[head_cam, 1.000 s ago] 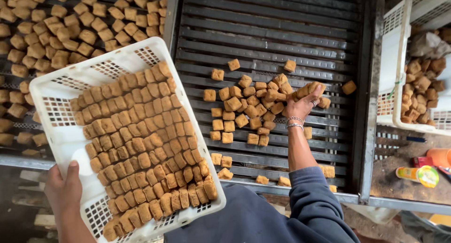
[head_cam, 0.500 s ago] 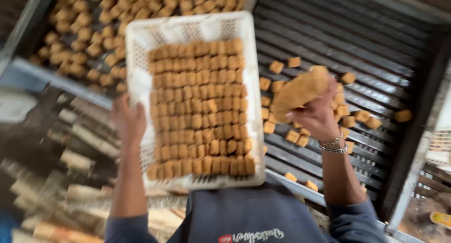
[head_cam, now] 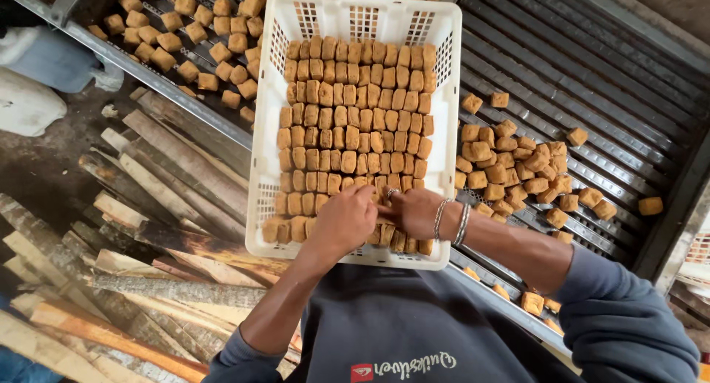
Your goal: The person picks small brown food cubes from a metal slatted tray and places them into a white plastic basket. They arrange the cubes in neat rows within the basket, repeating the process as the tray empties.
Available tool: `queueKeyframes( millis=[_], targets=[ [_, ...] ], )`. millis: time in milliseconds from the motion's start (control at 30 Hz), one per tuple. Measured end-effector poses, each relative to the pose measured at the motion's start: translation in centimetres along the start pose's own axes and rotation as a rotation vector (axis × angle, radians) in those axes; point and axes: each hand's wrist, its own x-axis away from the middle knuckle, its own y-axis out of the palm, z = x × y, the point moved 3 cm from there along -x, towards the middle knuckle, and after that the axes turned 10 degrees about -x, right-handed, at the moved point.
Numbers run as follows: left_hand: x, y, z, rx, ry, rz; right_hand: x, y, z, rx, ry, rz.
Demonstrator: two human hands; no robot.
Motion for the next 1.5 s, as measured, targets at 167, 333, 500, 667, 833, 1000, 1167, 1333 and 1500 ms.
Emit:
queueKeyframes(
  millis=[167, 333, 500, 667, 833, 1000, 1167, 1333, 1500],
  targets=[
    [-0.9, 2.7, -3.8, 0.095, -0.073, -0.161, 0.9, -1.6, 0.8, -0.449, 0.295, -0.038],
    [-0.6, 3.1, -5.0, 0.156, -0.071, -0.127, 1.6, -2.8, 2.0, -0.333, 0.214, -0.028],
    [-0.3, 2.9, -5.2, 0.129, -0.166, -0.25, -1.6, -2.6, 2.4, -0.471, 0.139, 0.178],
    [-0.1, 2.9, -5.4, 0.104, -0.135, -0.239, -3.6, -0.6, 1.7, -0.347, 0.194, 0.141],
    [0.5, 3.6, -5.4, 0.037, -0.085, -0.152, -3.0, 0.6, 0.2, -0.317, 0.115, 0.364],
    [1.4, 3.3, -4.3, -0.012, -0.065, -0.117, 1.5, 0.3, -1.4, -0.465, 0.019, 0.949],
    [2.2, 3.1, -2.7, -0.158, -0.185, -0.217, 8.9, 6.6, 4.7, -0.743, 0.366, 1.512],
    [3.3, 3.7, -0.9, -0.438, -0.095, -0.172, 16.4, 21.1, 15.2, -0.644, 0.958, 1.652],
    [4.0, 5.3, -1.2, -0.56, -0.096, -0.162, 23.6, 32.8, 23.4, -0.321, 1.329, 1.561]
  ],
)
